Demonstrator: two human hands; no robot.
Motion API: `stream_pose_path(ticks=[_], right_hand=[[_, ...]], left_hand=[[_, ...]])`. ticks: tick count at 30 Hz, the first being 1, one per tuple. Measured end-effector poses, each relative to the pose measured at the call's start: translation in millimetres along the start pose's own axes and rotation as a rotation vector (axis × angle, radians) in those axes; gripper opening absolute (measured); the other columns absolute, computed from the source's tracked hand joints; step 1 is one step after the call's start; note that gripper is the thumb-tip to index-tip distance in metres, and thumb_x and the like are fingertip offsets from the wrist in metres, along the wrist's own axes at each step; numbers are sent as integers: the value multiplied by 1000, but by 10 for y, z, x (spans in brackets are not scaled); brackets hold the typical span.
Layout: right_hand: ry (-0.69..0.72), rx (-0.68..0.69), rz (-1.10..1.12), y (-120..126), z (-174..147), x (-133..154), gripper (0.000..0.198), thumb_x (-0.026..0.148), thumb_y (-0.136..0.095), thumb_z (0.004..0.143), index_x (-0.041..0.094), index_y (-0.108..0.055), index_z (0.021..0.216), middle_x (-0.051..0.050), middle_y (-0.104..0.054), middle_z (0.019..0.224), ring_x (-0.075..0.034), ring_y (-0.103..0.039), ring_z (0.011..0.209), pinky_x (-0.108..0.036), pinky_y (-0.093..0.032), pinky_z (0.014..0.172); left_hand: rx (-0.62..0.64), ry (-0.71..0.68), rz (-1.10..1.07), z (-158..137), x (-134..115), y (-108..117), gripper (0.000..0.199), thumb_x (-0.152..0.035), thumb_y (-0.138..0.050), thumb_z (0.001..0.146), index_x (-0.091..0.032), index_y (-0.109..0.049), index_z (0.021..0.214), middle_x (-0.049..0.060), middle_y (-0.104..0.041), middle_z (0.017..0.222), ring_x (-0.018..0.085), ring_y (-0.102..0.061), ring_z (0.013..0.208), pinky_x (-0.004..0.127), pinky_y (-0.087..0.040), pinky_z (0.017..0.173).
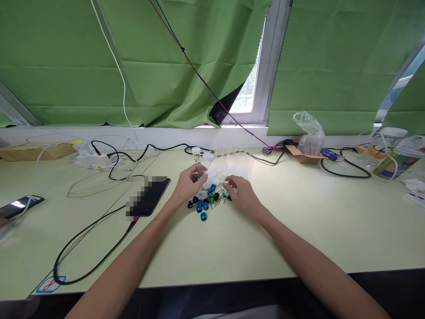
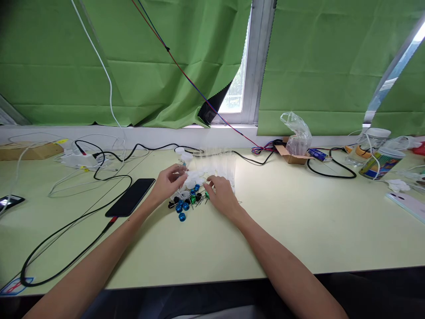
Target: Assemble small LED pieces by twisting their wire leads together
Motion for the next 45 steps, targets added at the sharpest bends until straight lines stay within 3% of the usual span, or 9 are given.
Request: stream_pose_path(ticks=[6, 10, 14, 20, 27, 30, 35, 41, 45], right_hand=[[-82, -49, 259, 156, 18, 73, 38, 49, -34, 98, 22, -53, 116, -1, -62, 77, -14, -55, 65, -26, -42, 61], [-16, 32, 212, 126, 6, 178, 37, 50, -34, 98, 21, -55, 87, 3, -49, 65, -12, -45, 58, -25, -36, 57], [13, -10, 146, 156, 4, 213, 37, 48, -44, 95, 21, -46, 71, 4, -39, 60, -11, -35, 56, -24, -30, 54], [100, -41, 150, 203, 1, 308, 33, 41, -43, 96, 19, -50, 72, 3, -41, 62, -11, -36, 58, -25, -33, 55], [181, -132, 285, 378, 15, 323, 25, 31, -50, 93, 21, -56, 115, -6, -62, 101, -15, -55, 77, -28, -47, 71], [132, -134, 313, 352, 21, 277, 25, 29, -57, 89, 22, -58, 113, -5, -65, 103, -14, -58, 75, -28, -49, 68], [187, -70, 330, 164, -9, 320, 22, 27, -62, 85, 21, -59, 107, -5, -65, 102, -14, -60, 76, -28, -52, 68], [189, -25, 441, 47, -15, 268, 34, 20, -61, 84, 23, -54, 116, -7, -61, 112, -17, -63, 94, -33, -55, 81], [199, -62, 300, 146, 0, 249, 35, 17, -59, 86, 22, -53, 120, -8, -61, 109, -16, -61, 85, -33, -52, 76]], left_hand=[[244, -246, 431, -148, -243, -313, 27, -37, -54, 83, -21, -63, 103, 0, -58, 69, 15, -52, 62, 26, -38, 59], [285, -253, 537, -175, -239, -363, 30, -38, -52, 85, -21, -65, 107, 2, -62, 73, 17, -55, 64, 27, -39, 60], [298, -258, 582, -162, -233, -347, 30, -38, -52, 84, -22, -66, 105, 1, -61, 70, 16, -53, 61, 27, -36, 58], [307, -239, 491, -151, -280, -324, 25, -31, -54, 80, -22, -68, 98, -2, -56, 63, 13, -46, 58, 24, -35, 58], [257, -85, 242, -96, -181, -189, 18, -33, -59, 76, -17, -66, 79, -3, -49, 59, 10, -42, 56, 22, -33, 53], [165, 28, 107, -93, -157, -111, 25, -42, -61, 77, -18, -65, 83, -3, -51, 60, 9, -43, 52, 22, -34, 48], [230, 150, -138, -200, -235, -349, 36, -49, -64, 77, -19, -62, 96, 1, -61, 74, 8, -46, 46, 21, -35, 40], [128, 104, -99, -210, -243, -385, 30, -47, -66, 77, -18, -58, 78, -1, -57, 70, 8, -47, 52, 20, -38, 45], [-5, 95, -76, -175, -173, -242, 30, -46, -64, 78, -18, -55, 75, -1, -57, 72, 9, -49, 56, 21, -39, 48]])
Point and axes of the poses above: each hand's wrist, its own z-axis towards the middle knuckle, its own y-axis out of the back of the hand, x = y × z, the point moved 9 cm from there along z, towards the middle knuckle
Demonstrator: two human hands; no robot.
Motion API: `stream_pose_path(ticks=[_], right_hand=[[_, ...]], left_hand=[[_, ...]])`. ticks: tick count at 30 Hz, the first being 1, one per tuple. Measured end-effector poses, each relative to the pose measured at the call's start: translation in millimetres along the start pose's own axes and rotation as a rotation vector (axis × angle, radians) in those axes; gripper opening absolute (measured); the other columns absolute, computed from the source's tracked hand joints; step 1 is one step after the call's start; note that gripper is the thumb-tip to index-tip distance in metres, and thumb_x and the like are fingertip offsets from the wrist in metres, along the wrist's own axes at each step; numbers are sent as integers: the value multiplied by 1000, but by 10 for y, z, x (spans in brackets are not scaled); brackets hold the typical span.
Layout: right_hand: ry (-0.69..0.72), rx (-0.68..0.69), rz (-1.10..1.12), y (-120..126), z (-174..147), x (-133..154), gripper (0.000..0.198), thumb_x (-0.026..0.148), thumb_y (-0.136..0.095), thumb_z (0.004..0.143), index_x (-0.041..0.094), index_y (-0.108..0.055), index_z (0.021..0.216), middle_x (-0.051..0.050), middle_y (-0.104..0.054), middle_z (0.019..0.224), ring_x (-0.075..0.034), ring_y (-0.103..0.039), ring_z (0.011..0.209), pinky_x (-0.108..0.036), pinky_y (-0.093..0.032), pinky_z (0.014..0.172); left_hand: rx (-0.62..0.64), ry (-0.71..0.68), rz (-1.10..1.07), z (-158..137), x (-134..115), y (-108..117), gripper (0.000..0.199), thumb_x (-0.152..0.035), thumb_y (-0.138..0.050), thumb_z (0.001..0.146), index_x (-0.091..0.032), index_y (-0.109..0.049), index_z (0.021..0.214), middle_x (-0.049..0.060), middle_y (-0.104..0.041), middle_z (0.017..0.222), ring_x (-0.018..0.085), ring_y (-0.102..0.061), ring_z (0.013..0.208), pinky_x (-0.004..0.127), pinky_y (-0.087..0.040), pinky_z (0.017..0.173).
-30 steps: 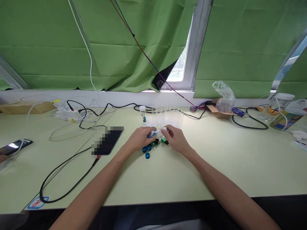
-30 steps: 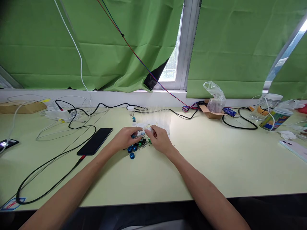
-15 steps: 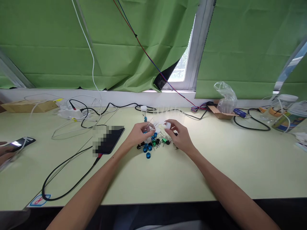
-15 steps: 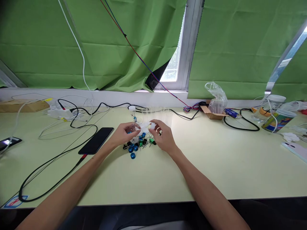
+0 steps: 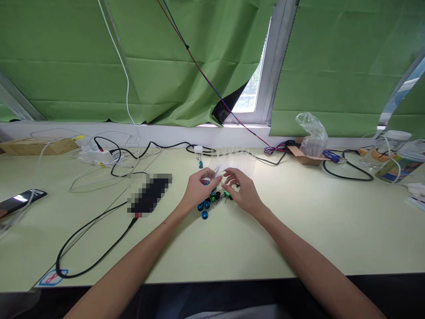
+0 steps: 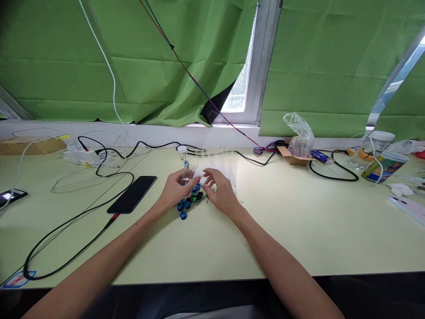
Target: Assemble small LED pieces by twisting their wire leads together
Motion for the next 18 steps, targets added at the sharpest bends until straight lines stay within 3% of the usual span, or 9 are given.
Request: stream_pose_path(ticks=[3, 7, 14, 18], right_hand=[[1, 181, -263, -95, -21, -64, 18, 12, -59, 84, 21, -64, 98, -6, -63, 94, -21, -55, 92, -37, -46, 83], [-35, 426, -442, -291, -131, -212, 18, 9, -58, 82, 20, -69, 93, -8, -62, 95, -23, -51, 95, -41, -40, 87], [-98, 461, -564, -312, -169, -261, 18, 10, -55, 85, 18, -69, 93, -9, -61, 93, -23, -51, 96, -39, -37, 86], [-98, 434, -553, -294, -156, -226, 22, 14, -52, 89, 19, -66, 106, -8, -60, 95, -24, -51, 99, -39, -36, 87]], left_hand=[[-97, 0, -8, 19, 47, 105, 29, -46, -65, 78, -19, -54, 75, -1, -57, 76, 9, -50, 58, 21, -39, 48], [-136, 1, 2, 24, 84, 138, 30, -47, -64, 79, -19, -55, 74, 0, -58, 79, 10, -52, 60, 22, -40, 49], [-130, -1, 11, 9, 76, 111, 29, -46, -64, 78, -19, -56, 76, 1, -60, 81, 11, -53, 64, 23, -44, 53], [-126, 3, 8, 8, 74, 106, 30, -47, -64, 78, -18, -55, 76, 1, -60, 81, 12, -54, 65, 22, -44, 53]])
Point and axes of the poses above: each hand's wrist, its own z-axis towards the middle knuckle, its own y-axis out of the back of the hand, x = y × z, the point moved 9 cm from there along z, towards the middle knuckle
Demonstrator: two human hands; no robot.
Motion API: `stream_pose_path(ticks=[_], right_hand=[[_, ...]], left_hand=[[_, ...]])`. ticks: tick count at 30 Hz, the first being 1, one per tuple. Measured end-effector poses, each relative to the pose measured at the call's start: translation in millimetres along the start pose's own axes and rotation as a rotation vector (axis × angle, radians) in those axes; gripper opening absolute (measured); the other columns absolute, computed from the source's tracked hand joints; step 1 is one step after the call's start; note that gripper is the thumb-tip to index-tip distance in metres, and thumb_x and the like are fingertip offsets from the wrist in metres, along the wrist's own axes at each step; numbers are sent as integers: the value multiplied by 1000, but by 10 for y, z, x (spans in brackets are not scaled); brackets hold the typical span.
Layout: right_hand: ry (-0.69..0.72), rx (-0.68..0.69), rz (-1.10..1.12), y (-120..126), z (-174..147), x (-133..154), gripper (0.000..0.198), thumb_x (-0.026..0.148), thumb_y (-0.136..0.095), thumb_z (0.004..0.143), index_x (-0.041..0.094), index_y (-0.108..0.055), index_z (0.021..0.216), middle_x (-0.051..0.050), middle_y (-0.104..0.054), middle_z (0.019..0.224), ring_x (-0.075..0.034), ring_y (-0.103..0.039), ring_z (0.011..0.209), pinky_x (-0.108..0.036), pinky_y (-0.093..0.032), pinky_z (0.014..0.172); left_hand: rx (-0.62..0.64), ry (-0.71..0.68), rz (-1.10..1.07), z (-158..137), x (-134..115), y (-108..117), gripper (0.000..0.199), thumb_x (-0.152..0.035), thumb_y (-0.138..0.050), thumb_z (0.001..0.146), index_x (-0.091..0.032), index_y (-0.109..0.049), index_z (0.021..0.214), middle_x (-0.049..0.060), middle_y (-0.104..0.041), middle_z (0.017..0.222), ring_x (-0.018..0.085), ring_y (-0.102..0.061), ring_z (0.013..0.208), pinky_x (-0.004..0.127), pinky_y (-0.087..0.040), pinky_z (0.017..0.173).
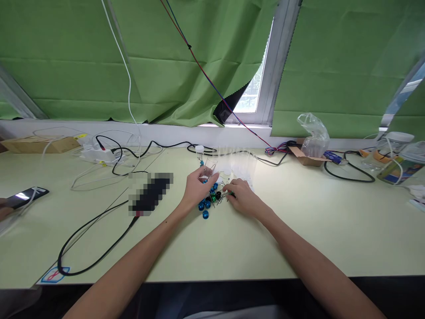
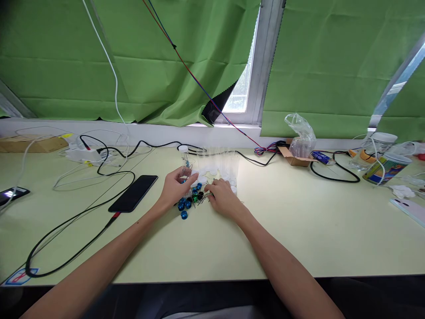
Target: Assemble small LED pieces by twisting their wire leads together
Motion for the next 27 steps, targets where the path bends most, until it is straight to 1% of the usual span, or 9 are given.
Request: stream_pose_path(ticks=[2, 4, 13, 15, 19, 21, 27], right_hand=[[0, -2, 0, -6, 2, 15, 25, 14, -51, 91, 20, -65, 110, -8, -60, 96, -24, -51, 99, -39, -36, 88], [-5, 8, -9, -27, 7, 17, 26, 12, -51, 91, 20, -66, 110, -9, -59, 98, -23, -51, 98, -39, -36, 88], [-25, 9, -30, -36, 6, -21, 19, 7, -52, 86, 17, -65, 95, -10, -58, 96, -23, -51, 94, -39, -37, 87], [-27, 4, -26, -34, 4, -14, 18, 8, -52, 87, 17, -65, 95, -9, -57, 95, -23, -51, 94, -39, -37, 87], [-34, -13, 5, -48, 14, -10, 14, 20, -53, 91, 17, -65, 99, -10, -57, 97, -23, -51, 95, -40, -37, 88], [-26, -20, 11, -70, 28, -5, 14, 23, -54, 92, 17, -64, 99, -10, -57, 97, -23, -51, 96, -40, -37, 89], [-5, -35, 36, -132, 67, 3, 8, 16, -54, 89, 17, -61, 89, -7, -56, 91, -21, -50, 91, -38, -37, 87]], left_hand=[[4, 3, 0, -1, 1, -6, 31, -48, -64, 78, -18, -55, 76, 1, -60, 81, 12, -54, 65, 22, -44, 53], [2, 5, 0, -2, 2, -7, 31, -48, -64, 77, -18, -55, 76, 1, -60, 81, 12, -53, 64, 22, -44, 52], [12, 6, 7, -3, 5, -15, 34, -51, -63, 77, -18, -55, 76, 1, -59, 80, 11, -52, 62, 22, -43, 51], [13, 8, 9, -4, 3, -16, 34, -51, -64, 77, -18, -55, 76, 1, -59, 80, 10, -52, 62, 22, -43, 50], [8, 2, 14, -8, -16, -19, 33, -50, -64, 77, -18, -55, 75, 0, -59, 79, 11, -52, 63, 22, -43, 51], [7, -2, 16, -11, -24, -23, 32, -49, -64, 77, -18, -55, 75, 0, -59, 79, 11, -52, 63, 22, -43, 52], [18, -2, 26, -16, -22, -40, 31, -48, -63, 77, -18, -55, 74, 1, -59, 79, 11, -52, 64, 21, -42, 50]])
Point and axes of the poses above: each hand's wrist, its own z-axis towards the middle knuckle, its own y-axis out of the back of the hand, x = y × z, the point moved 9 cm from there along z, towards the middle knuckle
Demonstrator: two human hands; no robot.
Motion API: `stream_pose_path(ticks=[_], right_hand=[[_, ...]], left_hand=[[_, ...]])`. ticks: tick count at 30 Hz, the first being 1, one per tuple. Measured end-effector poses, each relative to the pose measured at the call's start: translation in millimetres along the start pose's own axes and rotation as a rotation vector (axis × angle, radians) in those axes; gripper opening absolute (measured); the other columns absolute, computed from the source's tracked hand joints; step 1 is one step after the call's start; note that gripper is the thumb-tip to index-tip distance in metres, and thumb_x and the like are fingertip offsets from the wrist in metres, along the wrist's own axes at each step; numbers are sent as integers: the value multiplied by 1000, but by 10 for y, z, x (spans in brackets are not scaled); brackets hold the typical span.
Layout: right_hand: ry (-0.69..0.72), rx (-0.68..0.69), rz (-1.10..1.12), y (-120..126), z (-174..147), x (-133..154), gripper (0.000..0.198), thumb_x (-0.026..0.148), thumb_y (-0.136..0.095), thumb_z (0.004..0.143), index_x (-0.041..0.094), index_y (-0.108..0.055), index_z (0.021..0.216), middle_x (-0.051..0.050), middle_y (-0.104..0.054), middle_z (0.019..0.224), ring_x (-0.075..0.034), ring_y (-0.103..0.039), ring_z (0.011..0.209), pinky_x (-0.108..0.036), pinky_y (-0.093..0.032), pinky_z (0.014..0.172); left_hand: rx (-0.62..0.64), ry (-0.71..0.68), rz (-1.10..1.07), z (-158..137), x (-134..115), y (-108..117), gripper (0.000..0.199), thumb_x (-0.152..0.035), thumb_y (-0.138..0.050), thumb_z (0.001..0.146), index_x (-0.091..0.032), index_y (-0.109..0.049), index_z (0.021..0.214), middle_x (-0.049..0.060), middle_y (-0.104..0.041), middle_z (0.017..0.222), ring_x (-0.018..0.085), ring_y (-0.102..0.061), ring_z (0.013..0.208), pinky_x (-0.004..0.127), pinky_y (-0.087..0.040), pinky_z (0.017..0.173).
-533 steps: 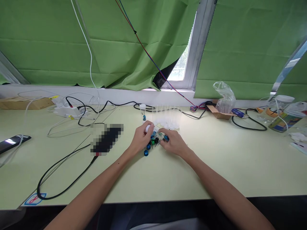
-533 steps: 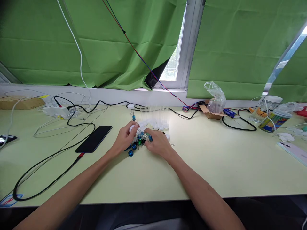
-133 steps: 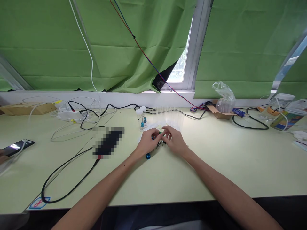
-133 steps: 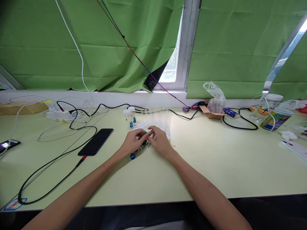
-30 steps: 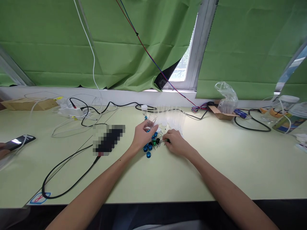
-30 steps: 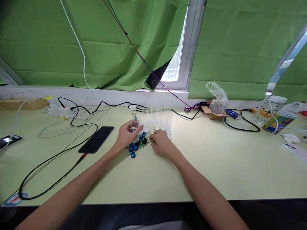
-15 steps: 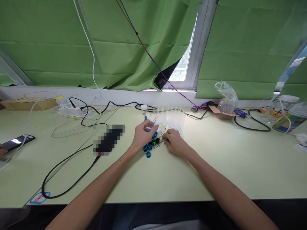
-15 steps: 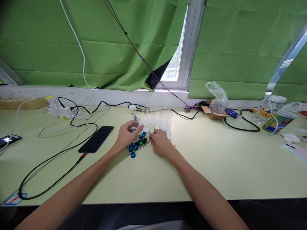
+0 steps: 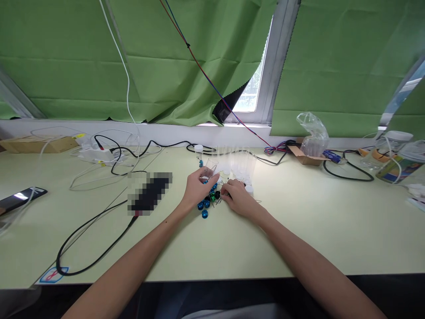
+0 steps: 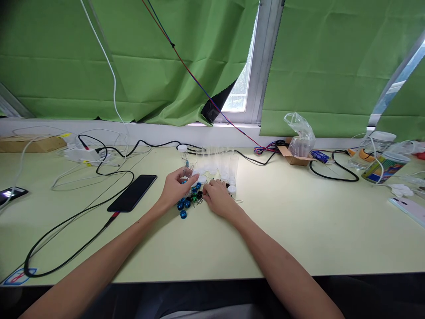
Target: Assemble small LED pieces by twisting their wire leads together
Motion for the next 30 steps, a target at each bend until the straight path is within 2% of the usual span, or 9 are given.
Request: stream_pose_path(ticks=[9, 13, 17, 22, 25, 30], right_hand=[[-42, -22, 216, 120, 16, -31, 10, 14, -57, 84, 19, -59, 76, -3, -61, 81, -18, -53, 84, -35, -40, 81], [-140, -53, 437, 225, 35, -136, 9, 23, -60, 81, 19, -60, 74, 0, -61, 73, -14, -52, 70, -29, -43, 67], [-229, -96, 723, 325, 25, -218, 21, 38, -64, 79, 18, -60, 74, 1, -56, 68, -12, -48, 61, -26, -40, 58], [-265, -254, 1081, 493, -7, -298, 30, 47, -70, 74, 19, -59, 75, 2, -51, 66, -11, -46, 62, -26, -42, 59], [-254, -295, 1289, 519, -1, -307, 32, 47, -73, 72, 19, -58, 77, 0, -52, 73, -12, -49, 66, -27, -45, 60], [-237, -346, 1433, 523, 17, -319, 29, 45, -72, 74, 21, -57, 79, -2, -54, 82, -13, -50, 69, -29, -46, 62]], left_hand=[[-12, -60, 132, 1, -77, 40, 29, -48, -61, 79, -20, -56, 77, -1, -56, 74, 8, -43, 54, 22, -38, 51], [-30, -136, 274, 9, -131, 73, 25, -45, -59, 81, -20, -56, 78, -3, -56, 70, 8, -38, 49, 24, -35, 53], [1, -230, 401, 16, -145, 48, 22, -41, -57, 83, -20, -54, 78, -2, -54, 66, 11, -42, 53, 25, -34, 56], [57, -293, 493, 10, -124, -16, 18, -38, -54, 85, -20, -55, 80, 1, -58, 70, 15, -49, 60, 26, -34, 57], [88, -293, 532, 5, -103, -46, 17, -37, -53, 85, -21, -56, 82, 2, -60, 73, 16, -52, 63, 26, -34, 58], [144, -324, 577, -22, -102, -108, 16, -35, -53, 85, -21, -58, 89, 3, -63, 80, 18, -55, 67, 27, -37, 60]])
Point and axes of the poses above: each hand's wrist, its own z-axis towards the middle knuckle, its own y-axis out of the back of the hand, x = y × z, the point moved 9 cm from there along z, towards the middle knuckle
